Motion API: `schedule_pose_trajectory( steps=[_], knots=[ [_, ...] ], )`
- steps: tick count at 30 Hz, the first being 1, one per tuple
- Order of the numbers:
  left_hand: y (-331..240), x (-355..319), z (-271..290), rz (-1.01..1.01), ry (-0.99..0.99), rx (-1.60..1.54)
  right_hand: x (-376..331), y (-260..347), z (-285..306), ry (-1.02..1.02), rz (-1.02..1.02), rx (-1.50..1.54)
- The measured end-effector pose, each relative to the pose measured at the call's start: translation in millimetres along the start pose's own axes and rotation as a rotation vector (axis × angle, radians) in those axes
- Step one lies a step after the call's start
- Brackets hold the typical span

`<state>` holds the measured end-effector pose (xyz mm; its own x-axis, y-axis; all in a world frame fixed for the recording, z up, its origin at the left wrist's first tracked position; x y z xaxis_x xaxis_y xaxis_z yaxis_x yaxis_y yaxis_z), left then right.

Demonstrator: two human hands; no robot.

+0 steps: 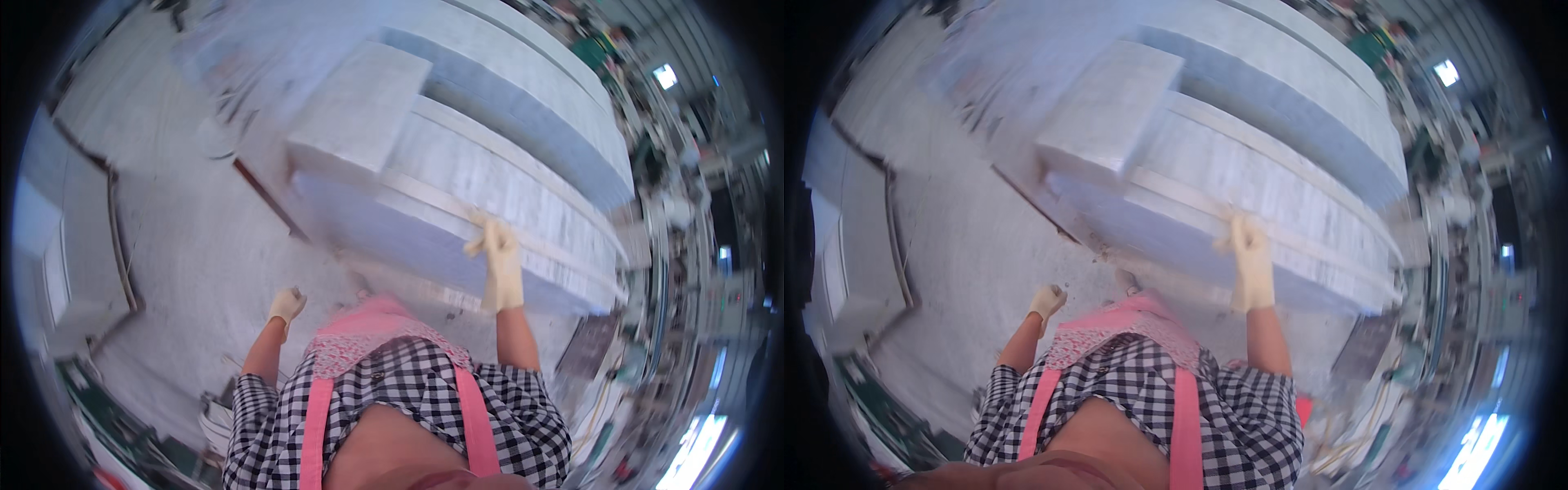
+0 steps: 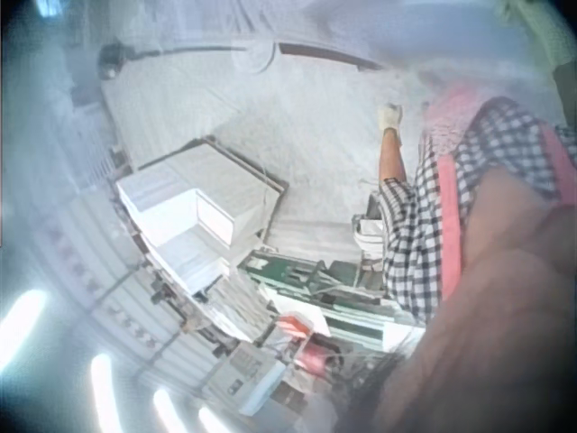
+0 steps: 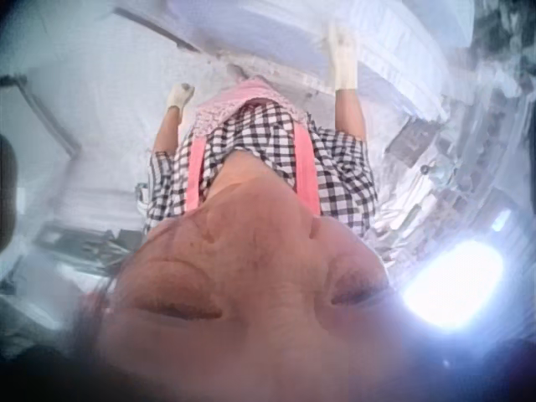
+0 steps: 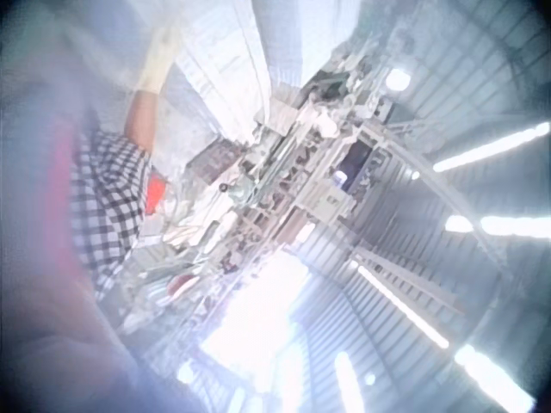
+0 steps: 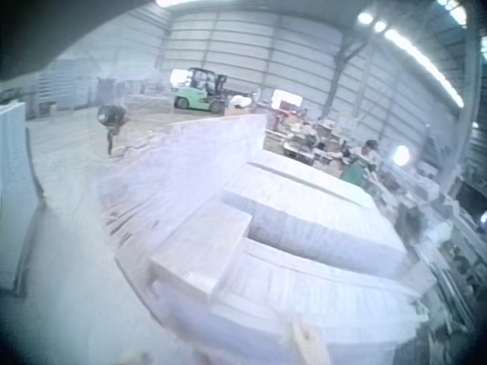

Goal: The person repeatedly picks up rectangular white tiles, rubs their surfaces on a moving belt machine, and stacks the finished tiles. The person handles each tile one at a time, turning them over to treat both sides before stacking them.

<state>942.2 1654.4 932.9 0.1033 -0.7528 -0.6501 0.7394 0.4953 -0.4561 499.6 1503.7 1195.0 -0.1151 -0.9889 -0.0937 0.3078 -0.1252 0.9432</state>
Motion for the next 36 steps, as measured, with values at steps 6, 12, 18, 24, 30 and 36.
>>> schedule_pose_trajectory(
  steps=[6, 12, 18, 24, 30, 36],
  knots=[
    [-4, 63, -39, -0.016, 0.321, -0.012, -258, -306, 60, -0.123, -0.772, -0.554],
    [-48, 104, -39, -0.268, 0.568, -0.144, -427, -380, 10, -0.569, -1.221, 0.21],
    [-71, 93, -74, -0.177, 0.545, -0.045, -368, -399, 40, -0.342, -0.903, -0.241],
    [-151, 40, -97, -0.364, 0.335, 0.167, -281, -370, 95, -0.115, -0.529, -0.383],
    [-264, 58, -100, -0.323, 0.469, -0.225, -224, -341, 107, -0.101, -0.542, -0.253],
    [-388, 31, -90, -0.648, 0.516, -0.244, -259, -365, 96, -0.245, -0.5, -0.108]
  ],
)
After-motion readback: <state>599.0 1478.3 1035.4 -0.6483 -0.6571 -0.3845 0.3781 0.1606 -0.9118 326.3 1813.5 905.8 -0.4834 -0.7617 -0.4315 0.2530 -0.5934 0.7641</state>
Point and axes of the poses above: each hand's wrist, its own x-axis towards the middle knuckle, its own z-axis out of the back of the hand, y = z × x, the point moved 5 cm from there along x, towards the middle knuckle, and after that the axes turned 3 degrees about z, right-handed, at the moved point
